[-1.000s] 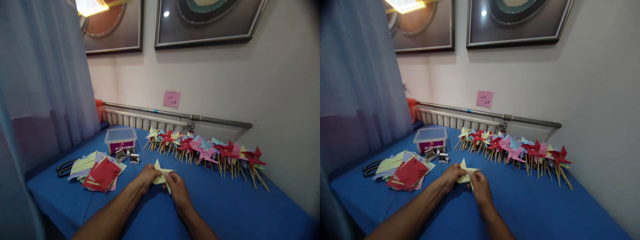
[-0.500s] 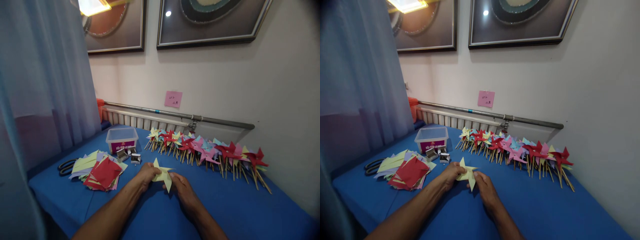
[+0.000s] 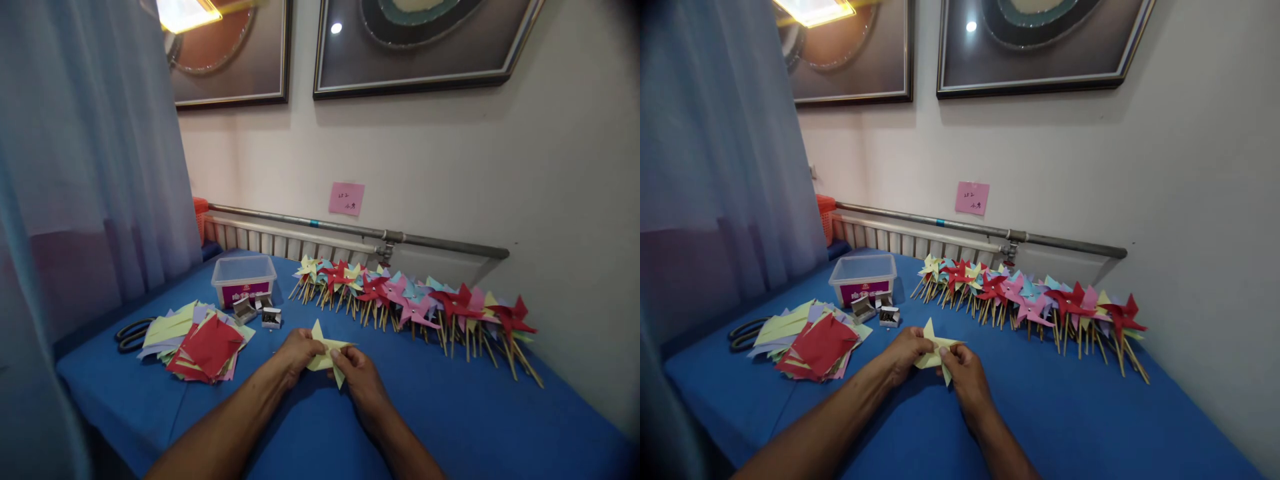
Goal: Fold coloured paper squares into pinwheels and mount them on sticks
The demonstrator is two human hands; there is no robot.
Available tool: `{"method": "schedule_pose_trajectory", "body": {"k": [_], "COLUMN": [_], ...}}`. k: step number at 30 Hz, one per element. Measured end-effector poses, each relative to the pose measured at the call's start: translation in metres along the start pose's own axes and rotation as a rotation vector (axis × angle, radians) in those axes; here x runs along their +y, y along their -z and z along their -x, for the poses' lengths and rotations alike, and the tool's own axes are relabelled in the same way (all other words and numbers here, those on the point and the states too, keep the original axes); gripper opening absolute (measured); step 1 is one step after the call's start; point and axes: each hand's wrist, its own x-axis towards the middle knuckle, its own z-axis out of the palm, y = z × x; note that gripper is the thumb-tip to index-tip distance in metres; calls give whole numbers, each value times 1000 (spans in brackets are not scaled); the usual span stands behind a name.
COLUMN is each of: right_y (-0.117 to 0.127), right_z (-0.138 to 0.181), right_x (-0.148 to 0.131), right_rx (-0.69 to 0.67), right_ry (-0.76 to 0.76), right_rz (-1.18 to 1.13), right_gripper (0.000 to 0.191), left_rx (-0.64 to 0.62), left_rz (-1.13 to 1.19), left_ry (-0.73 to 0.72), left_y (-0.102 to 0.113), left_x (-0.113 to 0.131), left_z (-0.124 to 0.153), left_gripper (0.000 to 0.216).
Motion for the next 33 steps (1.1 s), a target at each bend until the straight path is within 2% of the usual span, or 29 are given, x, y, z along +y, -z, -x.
{"method": "schedule_pose_trajectory", "body": {"k": [7, 13, 21, 29, 33], "right_y": [-8, -16, -17, -15, -16], "right_z": [6, 9, 6, 3, 5], "right_x": [-4, -2, 2, 2, 1], "right_rx": [95, 169, 205, 227, 224], "right_ry": [29, 127, 98, 84, 98], "right_rz": [106, 102, 109, 121, 133], "right_gripper": [55, 47, 43, 45, 45], "left_rx": [14, 35, 9, 19, 39], "left_rz": [14, 45, 32, 13, 14], "left_ry": [9, 17, 23, 10, 20], "left_y": [-1, 0, 1, 1, -1], "left_x": [-1, -4, -6, -5, -4], "left_z": [1, -1, -2, 0, 1], "left_gripper": [23, 31, 36, 21, 22]}}
